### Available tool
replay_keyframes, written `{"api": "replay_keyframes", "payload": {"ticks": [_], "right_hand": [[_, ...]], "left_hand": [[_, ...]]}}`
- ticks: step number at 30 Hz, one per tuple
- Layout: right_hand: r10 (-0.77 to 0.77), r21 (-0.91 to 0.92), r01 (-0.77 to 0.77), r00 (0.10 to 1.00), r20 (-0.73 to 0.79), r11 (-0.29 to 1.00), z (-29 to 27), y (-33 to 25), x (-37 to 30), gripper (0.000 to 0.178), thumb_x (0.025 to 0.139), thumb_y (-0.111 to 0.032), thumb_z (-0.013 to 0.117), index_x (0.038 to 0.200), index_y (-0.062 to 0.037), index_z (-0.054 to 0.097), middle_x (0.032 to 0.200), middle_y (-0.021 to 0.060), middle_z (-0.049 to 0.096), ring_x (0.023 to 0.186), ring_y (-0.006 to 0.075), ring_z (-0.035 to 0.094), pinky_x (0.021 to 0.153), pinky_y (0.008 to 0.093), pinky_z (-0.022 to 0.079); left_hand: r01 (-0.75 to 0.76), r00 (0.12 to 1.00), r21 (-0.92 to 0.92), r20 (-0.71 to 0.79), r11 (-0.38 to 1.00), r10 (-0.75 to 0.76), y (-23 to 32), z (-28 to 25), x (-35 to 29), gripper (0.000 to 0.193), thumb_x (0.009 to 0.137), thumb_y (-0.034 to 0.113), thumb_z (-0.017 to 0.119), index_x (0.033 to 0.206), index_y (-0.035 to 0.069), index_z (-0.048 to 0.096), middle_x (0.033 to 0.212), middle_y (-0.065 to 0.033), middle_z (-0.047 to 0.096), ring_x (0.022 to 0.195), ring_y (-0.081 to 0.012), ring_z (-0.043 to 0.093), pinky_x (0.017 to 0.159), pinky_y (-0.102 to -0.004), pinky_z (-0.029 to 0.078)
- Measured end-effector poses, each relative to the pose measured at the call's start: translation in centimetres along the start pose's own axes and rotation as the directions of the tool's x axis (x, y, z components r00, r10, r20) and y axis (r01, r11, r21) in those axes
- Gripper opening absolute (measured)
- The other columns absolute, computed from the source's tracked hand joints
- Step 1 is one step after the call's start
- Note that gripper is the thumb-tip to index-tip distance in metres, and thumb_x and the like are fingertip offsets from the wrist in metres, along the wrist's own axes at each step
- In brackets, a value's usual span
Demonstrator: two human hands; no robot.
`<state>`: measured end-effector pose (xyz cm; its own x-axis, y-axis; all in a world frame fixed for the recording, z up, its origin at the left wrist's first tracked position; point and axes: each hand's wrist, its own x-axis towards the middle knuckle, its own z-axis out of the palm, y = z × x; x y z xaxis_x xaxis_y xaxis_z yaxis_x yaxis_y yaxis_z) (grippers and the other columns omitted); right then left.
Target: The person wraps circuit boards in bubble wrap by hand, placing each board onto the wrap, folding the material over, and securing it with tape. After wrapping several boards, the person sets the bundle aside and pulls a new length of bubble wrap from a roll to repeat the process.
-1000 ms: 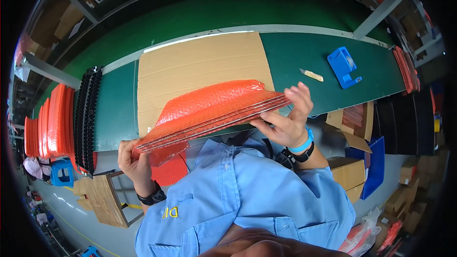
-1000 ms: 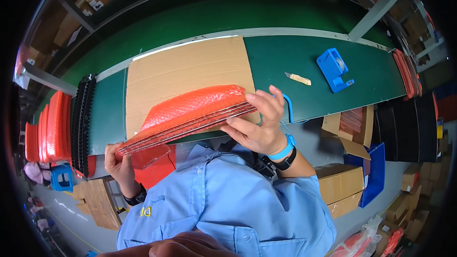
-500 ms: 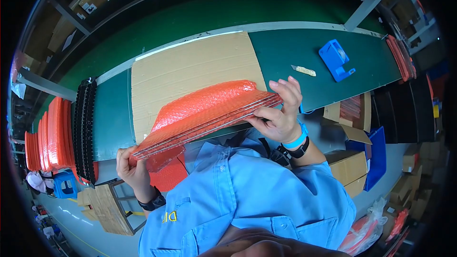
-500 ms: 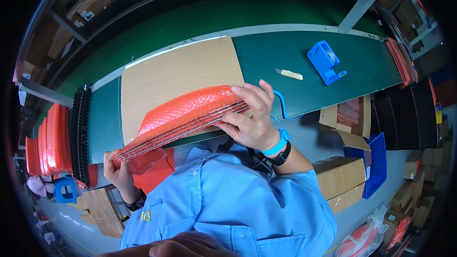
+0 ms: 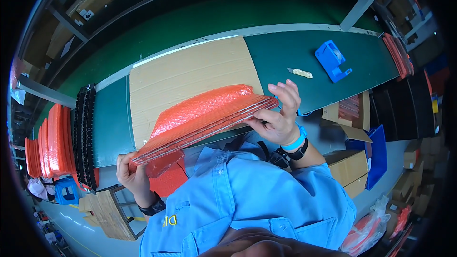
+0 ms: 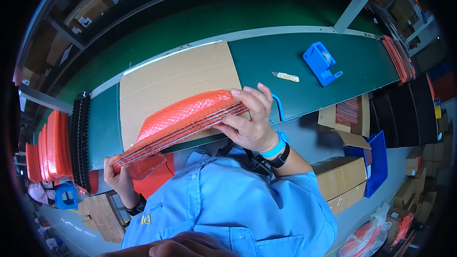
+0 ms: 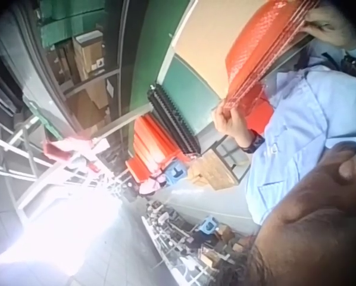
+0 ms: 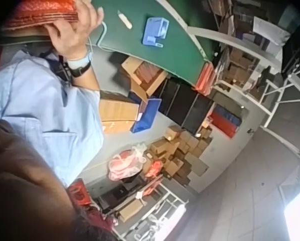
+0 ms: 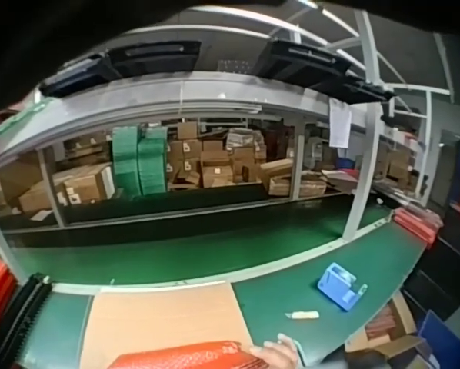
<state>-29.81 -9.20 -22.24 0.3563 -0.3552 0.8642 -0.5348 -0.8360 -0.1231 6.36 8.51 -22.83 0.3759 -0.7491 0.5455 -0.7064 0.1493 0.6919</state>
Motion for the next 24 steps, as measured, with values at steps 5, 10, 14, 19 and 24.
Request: {"api": "replay_keyframes", "payload": {"ticks": [5, 10, 14, 19, 24], "right_hand": [[0.053, 0.033, -0.052, 0.998, -0.022, 0.998, 0.22, 0.06, -0.28, 0.047, 0.064, -0.034, 0.094, 0.091, -0.0208, 0.057, 0.136, 0.0133, 0.048, 0.125, 0.0323, 0.044, 0.109, 0.0558, 0.033], [0.018, 0.017, -0.018, 1.000, -0.018, 1.000, 0.18, 0.06, -0.24, 0.050, 0.063, -0.033, 0.094, 0.093, -0.0203, 0.057, 0.135, 0.0133, 0.049, 0.126, 0.0327, 0.044, 0.110, 0.0555, 0.033], [0.019, 0.019, -0.019, 1.000, -0.004, 1.000, 0.15, 0.15, -0.23, 0.050, 0.063, -0.032, 0.094, 0.094, -0.0198, 0.057, 0.136, 0.0133, 0.049, 0.126, 0.0330, 0.044, 0.110, 0.0554, 0.032], [0.047, 0.035, -0.047, 0.999, -0.002, 0.998, 0.21, 0.16, -0.14, 0.050, 0.063, -0.033, 0.093, 0.095, -0.0195, 0.057, 0.137, 0.0133, 0.049, 0.126, 0.0332, 0.045, 0.110, 0.0557, 0.033], [0.035, 0.030, -0.035, 0.999, 0.007, 0.999, 0.18, 0.29, -0.03, 0.049, 0.065, -0.035, 0.092, 0.097, -0.0190, 0.057, 0.137, 0.0134, 0.049, 0.126, 0.0332, 0.045, 0.109, 0.0554, 0.033]], "left_hand": [[0.003, 1.000, -0.022, 0.005, 1.000, -0.003, -0.23, -0.03, 0.04, 0.025, 0.077, -0.002, 0.078, 0.099, -0.002, 0.066, 0.088, -0.0055, 0.058, 0.083, -0.0139, 0.056, 0.075, -0.0246, 0.044], [0.007, 1.000, -0.049, 0.000, 0.999, -0.007, -0.32, 0.00, -0.02, 0.025, 0.077, -0.002, 0.078, 0.100, -0.002, 0.066, 0.089, -0.0056, 0.058, 0.083, -0.0140, 0.056, 0.075, -0.0248, 0.044], [0.007, 1.000, -0.057, -0.001, 0.998, -0.007, -0.41, -0.01, 0.04, 0.027, 0.077, -0.002, 0.078, 0.101, -0.002, 0.067, 0.089, -0.0056, 0.059, 0.083, -0.0141, 0.056, 0.076, -0.0249, 0.044], [-0.008, 1.000, -0.034, 0.006, 0.999, 0.009, -0.42, -0.09, 0.02, 0.028, 0.076, -0.002, 0.079, 0.101, -0.002, 0.067, 0.089, -0.0054, 0.059, 0.083, -0.0140, 0.056, 0.076, -0.0248, 0.044], [-0.008, 1.000, -0.037, 0.002, 0.999, 0.008, -0.40, -0.03, 0.05, 0.027, 0.076, -0.003, 0.078, 0.100, -0.002, 0.067, 0.088, -0.0053, 0.058, 0.083, -0.0139, 0.056, 0.076, -0.0246, 0.044]]}}
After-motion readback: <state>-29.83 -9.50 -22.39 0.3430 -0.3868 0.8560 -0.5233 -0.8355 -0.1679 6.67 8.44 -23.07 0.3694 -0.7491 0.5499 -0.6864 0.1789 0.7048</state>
